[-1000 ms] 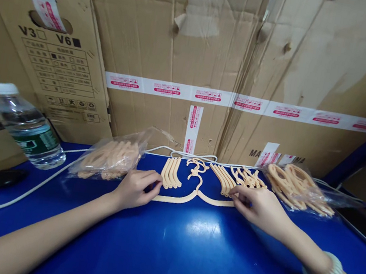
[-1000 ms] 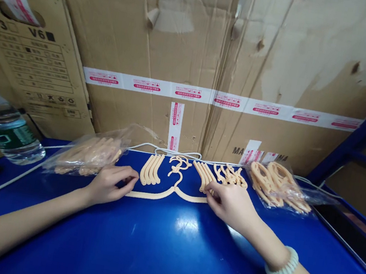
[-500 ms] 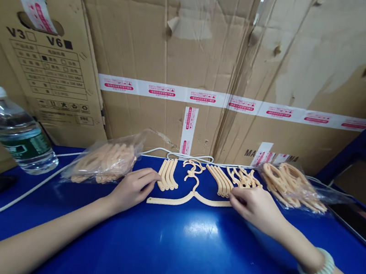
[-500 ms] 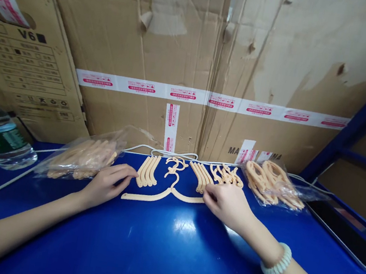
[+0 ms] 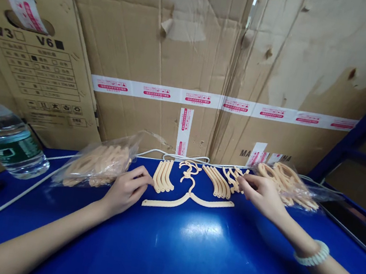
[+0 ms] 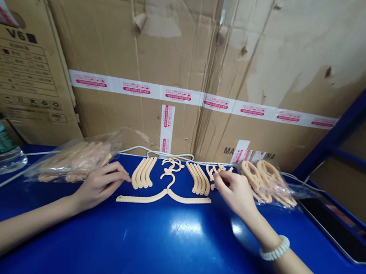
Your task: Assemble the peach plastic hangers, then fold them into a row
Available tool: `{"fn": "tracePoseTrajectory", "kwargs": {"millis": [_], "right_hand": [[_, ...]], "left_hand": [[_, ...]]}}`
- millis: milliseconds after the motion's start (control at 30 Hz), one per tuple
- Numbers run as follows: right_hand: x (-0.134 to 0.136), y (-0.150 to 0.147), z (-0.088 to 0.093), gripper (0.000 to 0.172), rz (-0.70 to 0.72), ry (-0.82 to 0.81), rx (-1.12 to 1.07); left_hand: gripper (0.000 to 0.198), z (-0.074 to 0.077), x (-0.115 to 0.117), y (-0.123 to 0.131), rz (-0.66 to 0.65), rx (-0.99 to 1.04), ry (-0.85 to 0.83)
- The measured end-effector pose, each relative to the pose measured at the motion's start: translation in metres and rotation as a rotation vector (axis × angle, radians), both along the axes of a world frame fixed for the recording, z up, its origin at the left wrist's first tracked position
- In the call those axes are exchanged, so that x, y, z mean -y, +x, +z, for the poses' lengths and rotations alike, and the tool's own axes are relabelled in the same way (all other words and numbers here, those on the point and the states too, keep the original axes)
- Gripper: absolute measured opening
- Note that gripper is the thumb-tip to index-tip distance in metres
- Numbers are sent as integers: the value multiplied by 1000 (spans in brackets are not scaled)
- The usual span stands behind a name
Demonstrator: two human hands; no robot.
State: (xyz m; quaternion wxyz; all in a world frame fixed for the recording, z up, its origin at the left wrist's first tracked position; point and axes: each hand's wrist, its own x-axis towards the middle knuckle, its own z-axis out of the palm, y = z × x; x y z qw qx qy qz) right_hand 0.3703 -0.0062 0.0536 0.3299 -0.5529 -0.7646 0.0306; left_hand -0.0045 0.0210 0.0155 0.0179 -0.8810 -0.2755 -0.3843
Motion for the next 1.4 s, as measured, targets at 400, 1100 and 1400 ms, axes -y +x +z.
{"fn": "tracePoseTrajectory", "kwargs": {"millis": [400,1100,1400], "right_hand": [[-3,-45,-18,19,183,-40,116],[-105,-69,-5,13,409,-41,449],[-97,-58,6,16,385,-73,-6]], "left_hand": [[29,-1,1,2,42,-31,30],[47,-5,-4,3,1,-118,-27],[33,-1,-4,2,20,-246,-22]]}}
